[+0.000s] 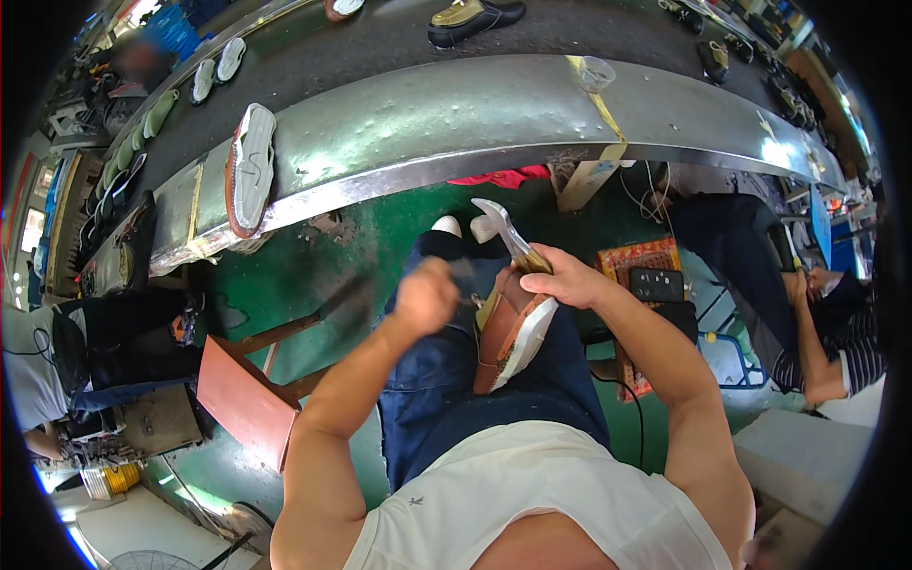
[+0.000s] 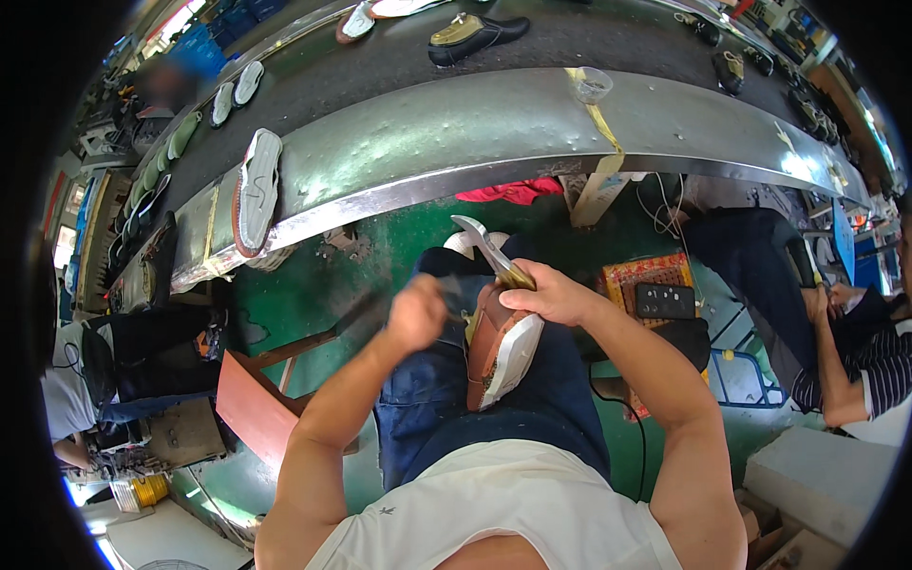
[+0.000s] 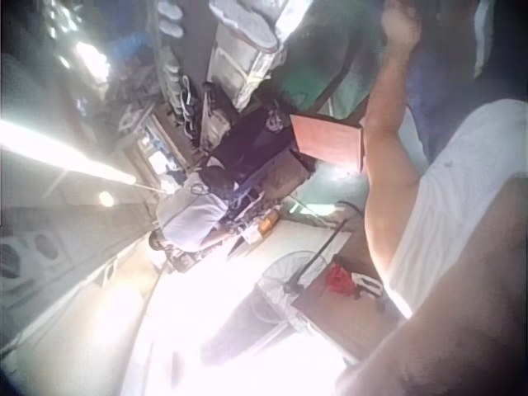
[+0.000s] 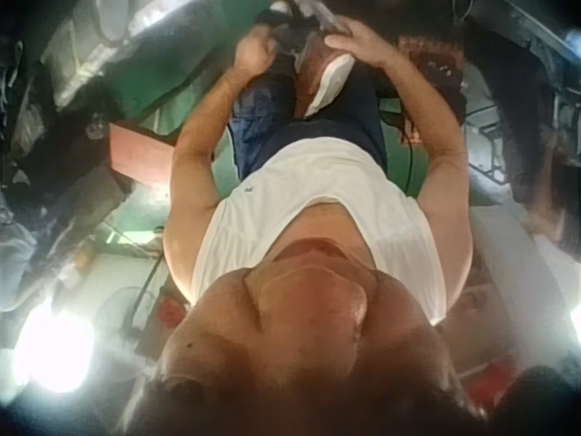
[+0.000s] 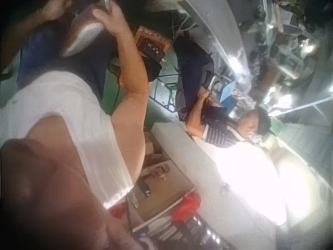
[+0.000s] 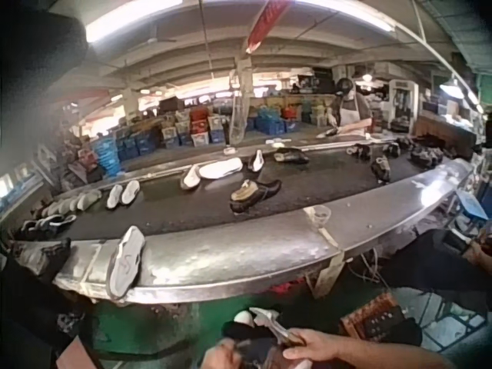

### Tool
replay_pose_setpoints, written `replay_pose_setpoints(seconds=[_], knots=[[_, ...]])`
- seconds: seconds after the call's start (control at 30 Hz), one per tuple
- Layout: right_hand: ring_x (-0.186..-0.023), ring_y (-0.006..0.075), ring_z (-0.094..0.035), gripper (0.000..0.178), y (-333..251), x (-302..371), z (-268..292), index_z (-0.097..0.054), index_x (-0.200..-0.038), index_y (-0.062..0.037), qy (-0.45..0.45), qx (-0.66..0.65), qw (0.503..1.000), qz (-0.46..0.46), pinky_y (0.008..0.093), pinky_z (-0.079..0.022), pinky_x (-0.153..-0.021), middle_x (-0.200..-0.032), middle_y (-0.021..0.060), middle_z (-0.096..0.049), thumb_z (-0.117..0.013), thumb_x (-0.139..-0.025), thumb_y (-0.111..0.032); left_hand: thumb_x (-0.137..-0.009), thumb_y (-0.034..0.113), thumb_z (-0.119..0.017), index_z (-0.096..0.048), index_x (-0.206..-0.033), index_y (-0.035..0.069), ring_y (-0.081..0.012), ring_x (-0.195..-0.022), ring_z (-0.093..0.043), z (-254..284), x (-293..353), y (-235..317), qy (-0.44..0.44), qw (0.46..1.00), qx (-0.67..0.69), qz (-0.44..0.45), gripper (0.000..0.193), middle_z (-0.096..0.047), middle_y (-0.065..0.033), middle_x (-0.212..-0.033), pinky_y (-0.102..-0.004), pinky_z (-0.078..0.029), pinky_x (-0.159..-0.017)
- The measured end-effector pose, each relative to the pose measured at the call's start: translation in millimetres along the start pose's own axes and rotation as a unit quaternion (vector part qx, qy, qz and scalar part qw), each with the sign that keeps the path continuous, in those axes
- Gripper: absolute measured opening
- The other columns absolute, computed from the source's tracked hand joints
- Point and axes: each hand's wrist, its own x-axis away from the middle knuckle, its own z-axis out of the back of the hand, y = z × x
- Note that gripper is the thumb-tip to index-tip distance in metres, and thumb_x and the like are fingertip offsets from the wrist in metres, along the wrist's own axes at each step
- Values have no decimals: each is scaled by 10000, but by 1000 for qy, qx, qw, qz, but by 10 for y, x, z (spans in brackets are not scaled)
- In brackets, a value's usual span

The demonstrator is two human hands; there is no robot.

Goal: Using lasting pincers to pull and secure the shoe upper around the last during shoe assembly.

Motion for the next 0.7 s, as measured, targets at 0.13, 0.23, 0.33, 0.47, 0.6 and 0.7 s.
replay_pose_setpoints(seconds=[0.13,0.23,0.33,0.47,0.6,0.7], knots=[[-869,99,-572,368,-87,-65,-160,-601,-1141,-24,48,32,998,-30,295,-492,-762,-949,9,-594,-692,-960,-331,-990,308,-582,-405,-1465,-69,-379,-1343,-501,28,-119,-329,123,954,181,207,632,-481,-285,-1454,-410,-396,-1116],[-895,214,-668,549,-39,-226,-306,-625,-1082,38,162,168,971,-54,366,-522,-794,-962,162,-699,-630,-973,-500,-979,372,-634,-217,-1574,-33,-307,-1507,-273,43,173,371,60,924,371,-68,833,-299,-223,-1614,-411,-221,-1222],[-978,310,-694,691,-54,-329,-440,-604,-1113,73,147,160,976,-21,398,-529,-840,-1030,224,-698,-669,-908,-584,-838,184,-831,-267,-1572,30,-257,-1364,-447,86,242,768,22,943,321,-90,937,-454,-148,-1481,-404,-348,-1151],[-1019,374,-683,879,-50,-212,-474,-516,-1223,75,71,285,954,53,432,-526,-872,-1065,256,-677,-875,-714,-545,-855,97,-800,-298,-1555,43,-234,-1277,-539,16,245,372,-52,860,508,-20,863,-582,-143,-1352,-384,-397,-1119],[-982,396,-672,734,-216,-166,-287,-538,-1192,25,4,315,947,69,433,-523,-857,-1015,251,-674,-908,-674,-341,-814,-3,-770,-229,-1586,57,-264,-1357,-475,200,244,252,-134,856,494,-79,945,-517,-147,-1425,-398,-333,-1169],[-782,221,-699,476,-244,-123,-92,-551,-1173,22,-53,203,978,7,363,-552,-669,-933,145,-664,-789,-845,-228,-817,0,-752,-279,-1574,80,-254,-1385,-439,338,106,381,-190,862,466,-66,897,-472,-133,-1474,-389,-301,-1184]])
